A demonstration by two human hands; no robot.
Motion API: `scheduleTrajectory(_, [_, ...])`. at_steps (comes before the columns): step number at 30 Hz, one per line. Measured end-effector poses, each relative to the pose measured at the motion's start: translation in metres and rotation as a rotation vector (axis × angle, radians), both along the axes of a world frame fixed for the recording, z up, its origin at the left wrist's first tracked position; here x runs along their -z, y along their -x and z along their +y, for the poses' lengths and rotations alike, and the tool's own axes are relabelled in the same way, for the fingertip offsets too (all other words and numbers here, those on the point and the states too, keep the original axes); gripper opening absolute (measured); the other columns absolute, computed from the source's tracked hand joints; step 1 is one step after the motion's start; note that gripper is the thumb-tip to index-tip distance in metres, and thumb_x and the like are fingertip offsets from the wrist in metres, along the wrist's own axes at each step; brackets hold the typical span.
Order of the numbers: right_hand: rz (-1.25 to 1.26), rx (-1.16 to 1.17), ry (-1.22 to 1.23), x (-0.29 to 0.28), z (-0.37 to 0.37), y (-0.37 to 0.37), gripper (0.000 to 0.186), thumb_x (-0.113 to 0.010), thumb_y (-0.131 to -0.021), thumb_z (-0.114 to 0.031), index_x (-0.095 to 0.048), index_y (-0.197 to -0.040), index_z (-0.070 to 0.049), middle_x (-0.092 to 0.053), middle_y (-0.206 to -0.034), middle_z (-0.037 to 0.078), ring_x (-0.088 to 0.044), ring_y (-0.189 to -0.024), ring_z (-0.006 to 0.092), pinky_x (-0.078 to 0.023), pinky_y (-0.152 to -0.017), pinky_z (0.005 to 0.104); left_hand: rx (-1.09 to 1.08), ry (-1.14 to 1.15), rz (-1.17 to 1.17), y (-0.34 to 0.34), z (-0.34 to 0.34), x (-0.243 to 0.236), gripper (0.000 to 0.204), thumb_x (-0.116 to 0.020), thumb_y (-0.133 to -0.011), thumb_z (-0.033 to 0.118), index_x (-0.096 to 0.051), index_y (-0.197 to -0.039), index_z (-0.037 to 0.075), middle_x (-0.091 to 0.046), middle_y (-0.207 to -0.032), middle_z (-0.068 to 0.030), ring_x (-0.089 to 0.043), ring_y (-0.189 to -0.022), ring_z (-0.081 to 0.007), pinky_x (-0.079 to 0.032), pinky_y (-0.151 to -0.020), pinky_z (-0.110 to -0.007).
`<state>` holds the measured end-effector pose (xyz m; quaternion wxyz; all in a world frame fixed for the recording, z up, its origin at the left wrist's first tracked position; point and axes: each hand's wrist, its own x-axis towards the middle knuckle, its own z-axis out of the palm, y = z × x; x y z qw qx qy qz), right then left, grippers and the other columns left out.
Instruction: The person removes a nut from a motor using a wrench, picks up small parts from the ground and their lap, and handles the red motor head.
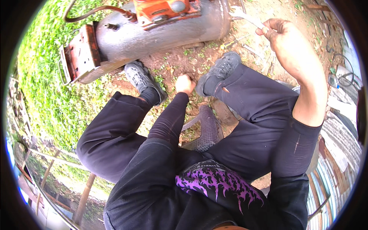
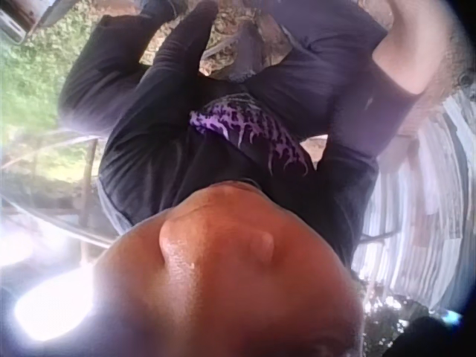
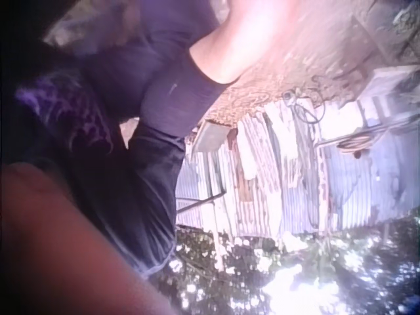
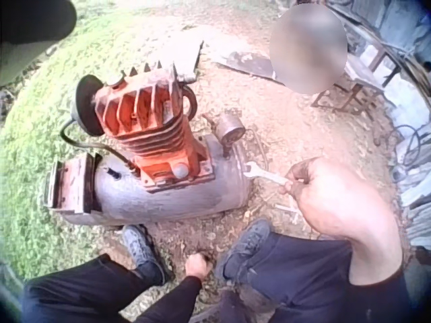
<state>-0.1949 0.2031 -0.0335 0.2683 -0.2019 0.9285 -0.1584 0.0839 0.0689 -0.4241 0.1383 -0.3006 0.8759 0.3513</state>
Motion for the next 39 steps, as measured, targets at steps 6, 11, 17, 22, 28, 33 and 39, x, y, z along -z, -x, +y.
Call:
scheduleTrajectory(6, [0.142,-0.017,0.106,0.013,0.009,0.001,0.029,-0.053,-0.098,-0.022,-0.069,-0.109,-0.001,-0.051,-0.06,0.001,-0.049,-0.058,0.0127,-0.04,-0.059,0.0315,-0.232,-0.03,0.236,0.0,0.003,-0.054,0.017,-0.071,-0.076,0.022,-0.067,-0.079,0.006,-0.069,-0.083,-0.0171,-0.066,-0.076,-0.0348,-0.053,-0.073,-0.043])
scheduleTrajectory(11, [0.134,-0.169,0.245,0.0,-0.007,0.002,0.031,-0.05,-0.097,-0.021,-0.069,-0.109,0.0,-0.054,-0.061,0.002,-0.051,-0.057,0.0138,-0.042,-0.057,0.0318,-0.779,-0.365,0.438,0.008,-0.015,-0.092,0.017,-0.067,-0.086,0.008,-0.057,-0.074,0.001,-0.058,-0.068,0.0003,-0.049,-0.063,-0.0059,-0.046,-0.06,-0.027])
scheduleTrajectory(17, [-0.007,-0.079,0.167,0.004,-0.017,0.004,0.031,-0.048,-0.096,-0.019,-0.07,-0.106,0.001,-0.054,-0.061,0.002,-0.052,-0.056,0.0133,-0.041,-0.054,0.0318,-0.34,-0.036,0.208,-0.006,-0.027,-0.036,0.013,-0.063,-0.082,0.008,-0.071,-0.089,-0.001,-0.071,-0.078,-0.0189,-0.071,-0.073,-0.0313,-0.055,-0.07,-0.038])
scheduleTrajectory(22, [0.084,-0.197,0.029,0.008,0.001,0.005,0.033,-0.049,-0.098,-0.021,-0.07,-0.109,0.002,-0.056,-0.064,0.003,-0.052,-0.058,0.0129,-0.042,-0.058,0.0319,-0.385,-0.051,0.14,0.014,-0.014,0.021,0.014,-0.065,-0.08,0.007,-0.07,-0.092,0.0,-0.071,-0.083,-0.0216,-0.071,-0.081,-0.0367,-0.055,-0.075,-0.04])
scheduleTrajectory(28, [0.094,-0.069,-0.016,0.0,0.005,0.007,0.033,-0.051,-0.099,-0.021,-0.069,-0.111,0.003,-0.06,-0.07,0.007,-0.056,-0.067,0.0154,-0.045,-0.068,0.0328,-0.458,-0.097,0.049,0.048,-0.032,0.027,0.022,-0.079,-0.075,0.005,-0.069,-0.094,0.0,-0.073,-0.089,-0.0201,-0.072,-0.085,-0.033,-0.056,-0.078,-0.039])
scheduleTrajectory(33, [0.156,-0.04,0.049,-0.003,-0.004,0.011,0.028,-0.058,-0.094,-0.02,-0.067,-0.087,0.006,-0.065,-0.073,0.027,-0.068,-0.074,0.0401,-0.052,-0.067,0.0442,-0.364,0.012,0.013,0.057,-0.039,0.026,0.009,-0.075,-0.078,0.011,-0.074,-0.081,0.002,-0.073,-0.084,-0.0196,-0.073,-0.084,-0.0345,-0.056,-0.08,-0.04])
scheduleTrajectory(39, [0.049,0.016,0.048,-0.005,-0.017,0.014,0.026,-0.058,-0.091,-0.02,-0.07,-0.093,0.002,-0.067,-0.075,0.025,-0.07,-0.073,0.0363,-0.053,-0.068,0.0423,-0.51,-0.034,-0.048,0.055,-0.041,0.026,0.015,-0.075,-0.073,0.014,-0.074,-0.083,0.004,-0.073,-0.082,-0.0205,-0.073,-0.083,-0.0349,-0.056,-0.082,-0.04])
